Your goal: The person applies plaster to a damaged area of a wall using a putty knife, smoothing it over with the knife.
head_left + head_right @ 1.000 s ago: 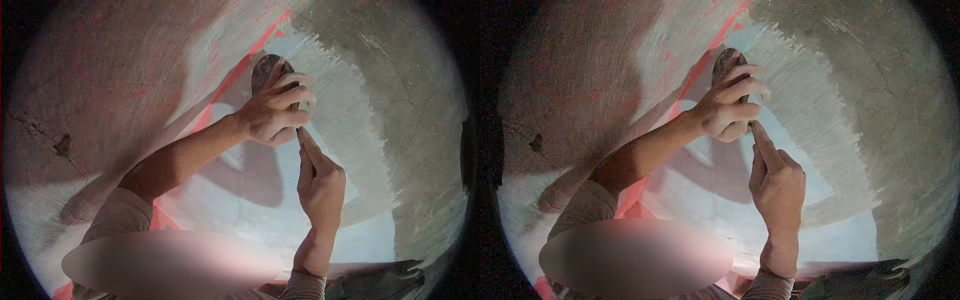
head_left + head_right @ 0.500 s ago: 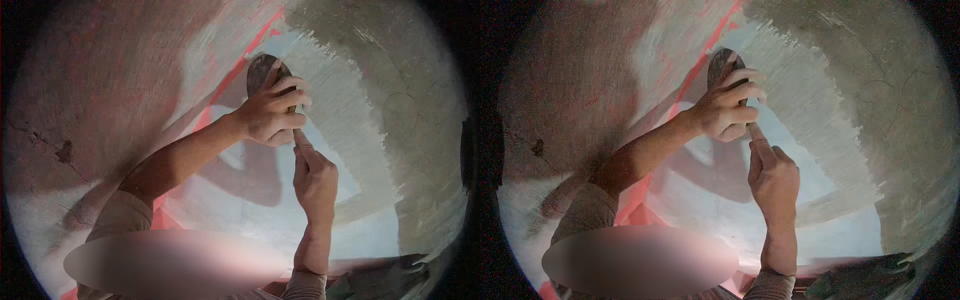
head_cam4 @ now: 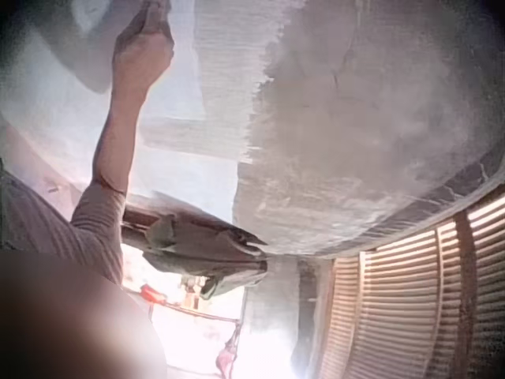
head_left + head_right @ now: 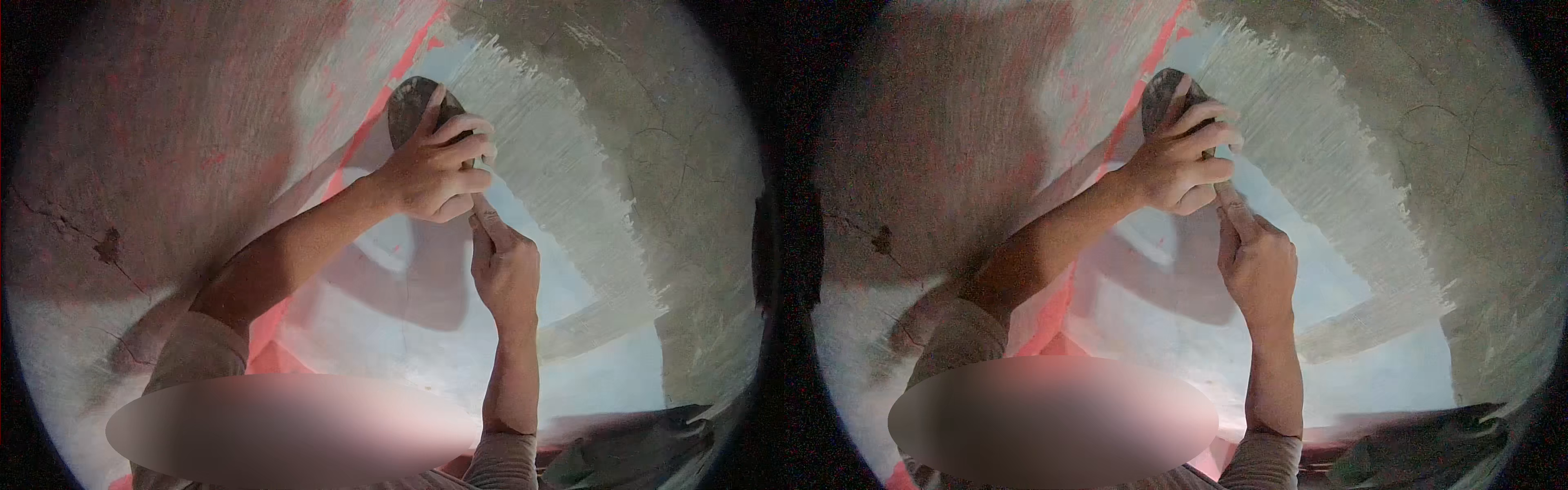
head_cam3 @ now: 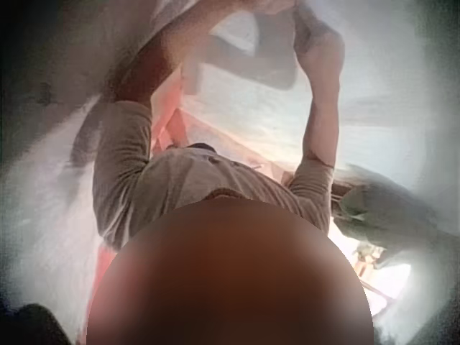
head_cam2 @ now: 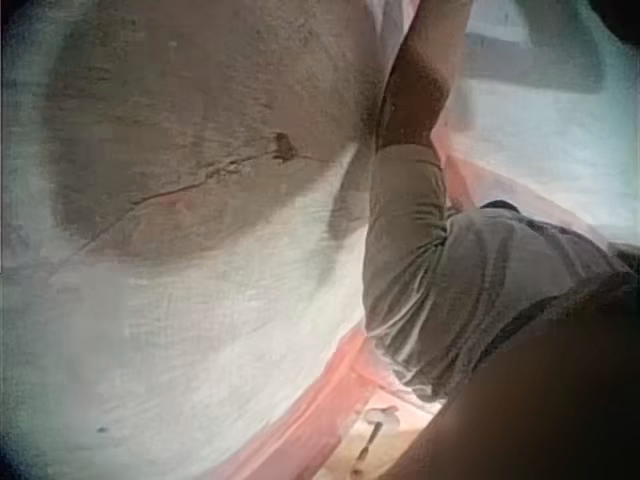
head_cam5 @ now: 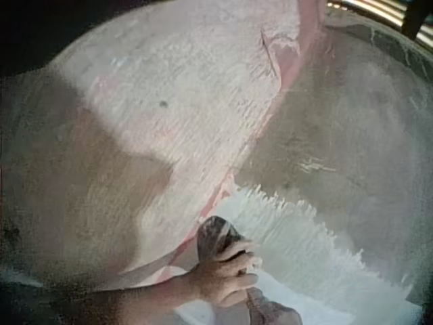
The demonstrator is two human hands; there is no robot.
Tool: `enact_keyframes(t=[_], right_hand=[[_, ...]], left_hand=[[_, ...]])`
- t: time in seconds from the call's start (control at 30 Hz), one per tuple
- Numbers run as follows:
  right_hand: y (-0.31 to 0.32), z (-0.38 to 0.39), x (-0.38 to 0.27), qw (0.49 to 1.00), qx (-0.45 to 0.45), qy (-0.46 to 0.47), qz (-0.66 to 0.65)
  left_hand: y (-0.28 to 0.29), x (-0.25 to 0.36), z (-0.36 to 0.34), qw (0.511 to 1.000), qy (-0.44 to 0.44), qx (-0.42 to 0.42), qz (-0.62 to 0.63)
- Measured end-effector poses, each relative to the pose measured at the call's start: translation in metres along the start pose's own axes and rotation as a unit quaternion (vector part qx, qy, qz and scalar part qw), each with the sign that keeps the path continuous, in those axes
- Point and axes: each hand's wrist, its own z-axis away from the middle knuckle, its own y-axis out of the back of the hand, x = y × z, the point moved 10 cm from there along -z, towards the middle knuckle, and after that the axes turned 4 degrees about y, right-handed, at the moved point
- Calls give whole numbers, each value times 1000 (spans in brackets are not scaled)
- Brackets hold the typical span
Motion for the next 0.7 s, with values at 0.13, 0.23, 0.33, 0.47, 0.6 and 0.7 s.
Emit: enact_keyframes(t=[0.13,0.23,0.33,0.47,0.6,0.7], right_hand=[[-13,-7,-13,999,2,-2,42],[2,-5,-9,998,11,0,68],[-1,-20,0,998,-4,-26,52],[-20,-2,6,993,10,-32,117],[-17,-15,-15,979,-63,30,192],[13,-30,-11,986,-51,46,152]], left_hand=[[10,-12,9,1000,-19,7,-15],[10,-1,2,998,-30,33,-35],[15,-6,-2,997,-39,55,-28],[1,-9,4,996,-36,40,-73],[15,-19,21,991,-33,124,-46],[18,-14,1,988,14,152,-38]])
